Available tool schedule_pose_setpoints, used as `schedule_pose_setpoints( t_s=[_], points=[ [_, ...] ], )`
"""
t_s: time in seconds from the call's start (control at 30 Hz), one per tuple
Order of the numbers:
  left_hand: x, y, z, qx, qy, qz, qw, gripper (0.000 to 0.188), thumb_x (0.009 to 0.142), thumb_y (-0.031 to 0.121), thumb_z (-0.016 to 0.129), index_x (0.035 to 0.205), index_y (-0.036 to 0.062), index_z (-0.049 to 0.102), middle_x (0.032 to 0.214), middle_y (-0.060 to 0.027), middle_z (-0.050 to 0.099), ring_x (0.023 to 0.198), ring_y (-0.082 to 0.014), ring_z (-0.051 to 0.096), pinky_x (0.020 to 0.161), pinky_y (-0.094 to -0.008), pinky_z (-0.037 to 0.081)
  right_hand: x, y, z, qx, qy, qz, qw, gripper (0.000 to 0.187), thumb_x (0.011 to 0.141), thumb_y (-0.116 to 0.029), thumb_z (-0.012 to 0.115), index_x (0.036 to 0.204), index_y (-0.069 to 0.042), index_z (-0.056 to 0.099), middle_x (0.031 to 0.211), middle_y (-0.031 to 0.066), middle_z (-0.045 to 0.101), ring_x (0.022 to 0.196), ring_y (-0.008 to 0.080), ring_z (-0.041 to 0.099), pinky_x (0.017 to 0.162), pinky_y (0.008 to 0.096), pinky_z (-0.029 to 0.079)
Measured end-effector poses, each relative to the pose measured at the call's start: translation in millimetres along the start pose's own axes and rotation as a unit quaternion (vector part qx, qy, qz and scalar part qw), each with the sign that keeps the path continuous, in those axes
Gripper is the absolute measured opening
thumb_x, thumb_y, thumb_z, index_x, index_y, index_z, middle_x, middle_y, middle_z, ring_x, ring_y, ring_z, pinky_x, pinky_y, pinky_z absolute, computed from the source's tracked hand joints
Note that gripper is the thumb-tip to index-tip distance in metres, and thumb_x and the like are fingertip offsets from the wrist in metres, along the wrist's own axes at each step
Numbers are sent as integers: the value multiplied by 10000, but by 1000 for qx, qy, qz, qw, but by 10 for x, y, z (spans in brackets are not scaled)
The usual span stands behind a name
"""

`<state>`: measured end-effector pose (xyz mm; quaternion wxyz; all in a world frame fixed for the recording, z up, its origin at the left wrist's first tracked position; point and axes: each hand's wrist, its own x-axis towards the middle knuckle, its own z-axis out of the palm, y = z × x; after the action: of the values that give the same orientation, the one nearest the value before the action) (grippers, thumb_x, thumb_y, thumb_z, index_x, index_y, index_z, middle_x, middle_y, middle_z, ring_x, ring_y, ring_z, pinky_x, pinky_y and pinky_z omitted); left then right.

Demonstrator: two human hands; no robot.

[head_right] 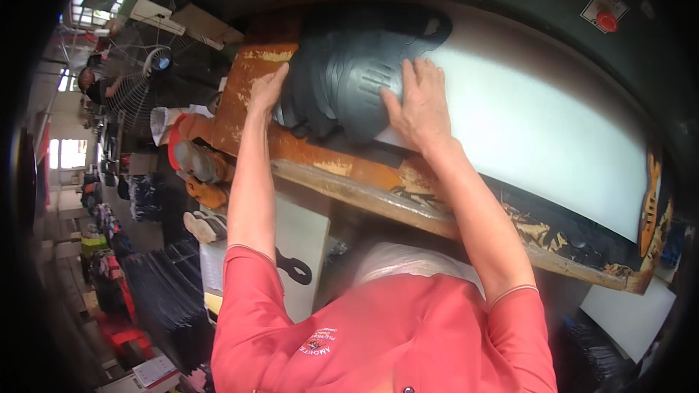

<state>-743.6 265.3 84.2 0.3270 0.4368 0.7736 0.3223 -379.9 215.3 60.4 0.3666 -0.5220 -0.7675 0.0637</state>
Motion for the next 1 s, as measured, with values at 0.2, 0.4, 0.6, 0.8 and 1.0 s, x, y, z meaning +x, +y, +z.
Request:
schedule_pose_setpoints(
  t_s=[0.2, 0.4, 0.6, 0.8, 1.0],
  points=[
    [-198, 146, 120, -324, -176, -33, 929, 449, 1064, 356, 735, 1306, -19, 681, 1234, -95, 764, 1068, -176, 727, 967, -332, 585, 156, -66, 71, -35, -9, -39, 999, 647, 1028, -340, 684, 1425, 157, 567, 1482, 417, 528, 1437, 540, 485, 1257, 586, 347],
    [-244, 306, 112, -301, -178, 22, 937, 485, 1010, 282, 811, 1357, -15, 647, 1266, -106, 746, 1108, -174, 715, 982, -320, 584, 312, -161, 166, -36, -23, -38, 998, 632, 1034, -310, 672, 1417, 179, 554, 1486, 426, 513, 1420, 553, 486, 1253, 593, 347],
    [-561, 532, 243, -322, -209, 20, 923, 568, 959, 237, 853, 1414, -10, 620, 1298, -108, 726, 1163, -180, 690, 1027, -343, 551, 375, -409, 469, -10, -23, 7, 1000, 633, 1049, -289, 636, 1450, 187, 521, 1523, 437, 469, 1448, 571, 446, 1265, 608, 319],
    [-472, 701, 297, -219, -193, 73, 954, 690, 883, 287, 898, 1444, 2, 616, 1341, -104, 704, 1215, -192, 653, 1075, -350, 499, 505, -639, 750, 43, -18, 66, 997, 649, 1075, -270, 573, 1507, 198, 446, 1570, 442, 409, 1495, 585, 377, 1296, 621, 249],
    [-408, 600, 287, -276, -200, 12, 940, 621, 896, 218, 877, 1428, 12, 632, 1325, -86, 711, 1201, -173, 655, 1065, -335, 504, 560, -805, 905, 41, -29, 67, 997, 683, 1075, -262, 573, 1536, 205, 384, 1575, 471, 351, 1507, 622, 316, 1299, 636, 222]
  ],
)
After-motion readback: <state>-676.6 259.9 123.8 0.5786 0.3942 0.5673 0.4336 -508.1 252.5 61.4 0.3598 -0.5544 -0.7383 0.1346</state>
